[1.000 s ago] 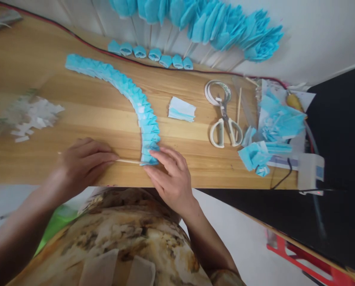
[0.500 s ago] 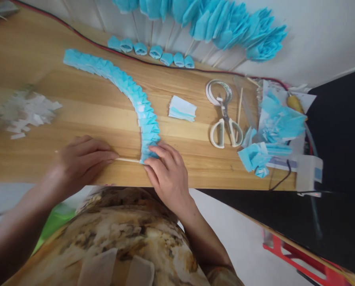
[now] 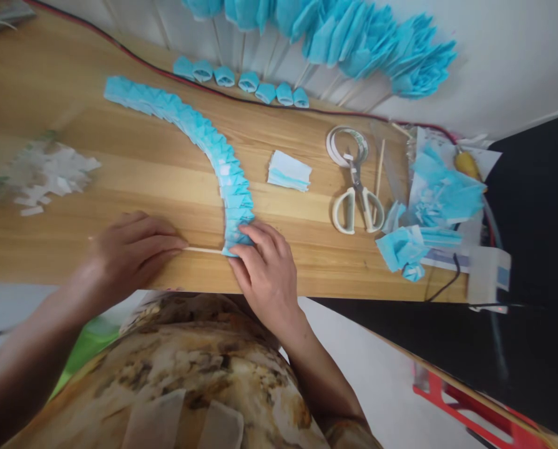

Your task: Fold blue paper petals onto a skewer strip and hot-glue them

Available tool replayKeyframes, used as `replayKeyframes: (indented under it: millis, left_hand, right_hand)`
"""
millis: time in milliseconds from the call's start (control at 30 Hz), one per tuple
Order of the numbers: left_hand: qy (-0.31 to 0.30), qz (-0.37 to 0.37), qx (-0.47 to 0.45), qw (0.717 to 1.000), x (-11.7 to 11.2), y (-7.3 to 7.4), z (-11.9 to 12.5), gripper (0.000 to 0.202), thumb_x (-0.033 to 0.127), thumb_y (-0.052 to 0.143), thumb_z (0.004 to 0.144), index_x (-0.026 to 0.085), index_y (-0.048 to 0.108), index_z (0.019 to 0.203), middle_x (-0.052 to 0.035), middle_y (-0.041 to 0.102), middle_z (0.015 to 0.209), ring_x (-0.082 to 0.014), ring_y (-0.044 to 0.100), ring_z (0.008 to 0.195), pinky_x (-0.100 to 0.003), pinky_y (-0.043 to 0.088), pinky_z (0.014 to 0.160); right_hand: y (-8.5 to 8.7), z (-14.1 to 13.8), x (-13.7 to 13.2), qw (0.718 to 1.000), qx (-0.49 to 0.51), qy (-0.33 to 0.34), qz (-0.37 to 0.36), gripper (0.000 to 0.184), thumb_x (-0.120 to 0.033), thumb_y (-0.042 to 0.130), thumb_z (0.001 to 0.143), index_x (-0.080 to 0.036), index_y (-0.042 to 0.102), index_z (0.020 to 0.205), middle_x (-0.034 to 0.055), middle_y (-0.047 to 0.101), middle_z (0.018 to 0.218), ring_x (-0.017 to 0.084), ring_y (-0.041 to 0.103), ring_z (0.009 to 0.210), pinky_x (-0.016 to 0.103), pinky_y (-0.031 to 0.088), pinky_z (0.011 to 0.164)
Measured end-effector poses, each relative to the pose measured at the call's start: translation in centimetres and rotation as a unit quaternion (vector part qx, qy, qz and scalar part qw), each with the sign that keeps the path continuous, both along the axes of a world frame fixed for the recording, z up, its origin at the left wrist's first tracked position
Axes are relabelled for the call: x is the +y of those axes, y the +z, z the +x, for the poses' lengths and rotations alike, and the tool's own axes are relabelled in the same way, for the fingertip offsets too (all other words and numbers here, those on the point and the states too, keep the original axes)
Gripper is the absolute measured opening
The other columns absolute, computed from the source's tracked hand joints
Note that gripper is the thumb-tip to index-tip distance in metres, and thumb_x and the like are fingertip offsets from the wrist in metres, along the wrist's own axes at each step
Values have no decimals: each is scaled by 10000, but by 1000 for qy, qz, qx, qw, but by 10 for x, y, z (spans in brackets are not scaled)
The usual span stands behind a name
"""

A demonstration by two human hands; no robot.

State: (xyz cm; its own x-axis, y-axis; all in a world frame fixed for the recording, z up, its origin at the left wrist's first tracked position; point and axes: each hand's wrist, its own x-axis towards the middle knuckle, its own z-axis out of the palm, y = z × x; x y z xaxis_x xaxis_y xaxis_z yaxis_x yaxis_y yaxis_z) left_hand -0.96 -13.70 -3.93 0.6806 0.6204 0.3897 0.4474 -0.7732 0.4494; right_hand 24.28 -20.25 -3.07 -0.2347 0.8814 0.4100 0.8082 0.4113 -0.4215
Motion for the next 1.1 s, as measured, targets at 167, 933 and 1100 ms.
replayKeyframes:
  millis: [167,933,1100]
  left_hand:
    - [0,-4,7,1000,0,1,0,125,148,545,995,184,657,1038,-68,705,967,-211,594,842,-351,413,743]
    - [8,-8,9,1000,-3,-1,-2,164,176,490,1021,192,649,1061,-67,707,984,-214,604,854,-362,391,727]
    - [2,-15,7,1000,-4,1,-7,167,148,487,1012,206,631,1073,-69,703,1021,-214,611,871,-369,424,750]
  right_hand:
    - [1,0,1,1000,-11,-11,-2,106,-172,695,907,-233,645,977,116,677,1250,298,598,1219,507,522,1013]
    - [10,18,1,999,23,-1,-23,238,-206,670,930,-265,639,1158,113,623,1334,307,578,1271,553,488,1054]
    - [10,32,-4,999,13,-29,1,220,-172,641,936,-253,661,1140,116,643,1298,299,596,1241,523,519,1015]
